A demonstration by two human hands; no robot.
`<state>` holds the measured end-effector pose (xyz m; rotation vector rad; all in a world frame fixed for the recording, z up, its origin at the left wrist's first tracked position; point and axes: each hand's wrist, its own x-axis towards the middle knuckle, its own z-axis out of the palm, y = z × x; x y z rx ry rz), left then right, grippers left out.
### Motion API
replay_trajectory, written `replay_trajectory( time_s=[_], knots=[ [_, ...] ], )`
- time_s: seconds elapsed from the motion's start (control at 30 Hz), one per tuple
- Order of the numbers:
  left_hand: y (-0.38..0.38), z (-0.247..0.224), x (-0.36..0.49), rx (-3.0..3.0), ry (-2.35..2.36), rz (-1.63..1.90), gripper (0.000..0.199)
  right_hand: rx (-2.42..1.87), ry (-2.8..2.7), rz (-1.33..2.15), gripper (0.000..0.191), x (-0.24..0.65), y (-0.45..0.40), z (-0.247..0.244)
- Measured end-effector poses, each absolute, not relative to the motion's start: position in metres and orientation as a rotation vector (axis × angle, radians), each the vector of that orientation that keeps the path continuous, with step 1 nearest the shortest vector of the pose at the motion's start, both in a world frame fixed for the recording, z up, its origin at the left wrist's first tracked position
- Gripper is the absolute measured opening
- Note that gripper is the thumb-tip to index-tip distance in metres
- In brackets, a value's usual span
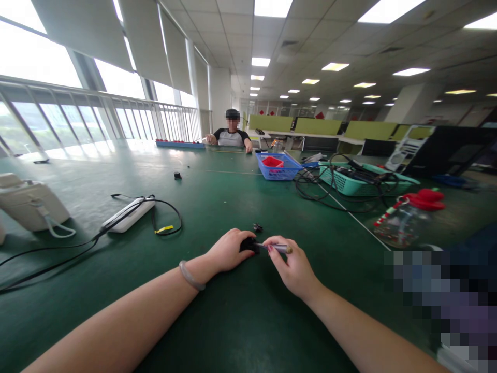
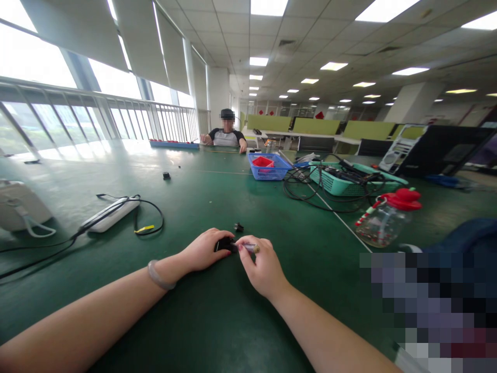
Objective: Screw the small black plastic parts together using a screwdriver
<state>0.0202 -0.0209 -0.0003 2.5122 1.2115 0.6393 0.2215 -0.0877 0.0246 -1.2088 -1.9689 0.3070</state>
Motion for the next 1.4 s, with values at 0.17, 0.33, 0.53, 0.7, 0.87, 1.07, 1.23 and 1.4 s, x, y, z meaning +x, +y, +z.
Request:
replay_trajectory(
  time_s=[0.17,0.33,0.53,0.7,0.87,1.07,1.23,1.4],
  knots=[
    [-0.022,0.002,0.02,2.517,1.171,0.653,0.041,-1.197,-1.982,0.421,0.022,0.22,-0.084,0.023],
    [-0.026,0.005,0.021,2.516,1.114,0.693,0.038,-1.137,-1.936,0.517,0.021,0.22,-0.082,0.022],
    [-0.03,0.012,0.022,2.489,1.154,0.775,0.038,-1.02,-1.642,0.635,0.025,0.228,-0.079,0.017],
    [-0.03,0.015,0.023,2.515,1.337,0.944,0.037,-1.021,-1.463,0.604,0.027,0.237,-0.072,0.013],
    [-0.029,0.009,0.019,2.621,1.662,0.671,0.036,-1.155,-1.481,0.574,0.027,0.241,-0.062,0.006],
    [-0.028,0.007,0.018,2.698,1.66,0.522,0.033,-1.193,-1.503,0.536,0.027,0.242,-0.06,0.006],
    [-0.03,0.008,0.022,2.615,1.506,0.701,0.04,-1.269,-1.573,0.498,0.025,0.241,-0.059,0.005],
    [-0.031,0.003,0.023,2.673,1.288,0.535,0.047,-1.25,-1.581,0.608,0.027,0.241,-0.053,-0.002]
  ],
)
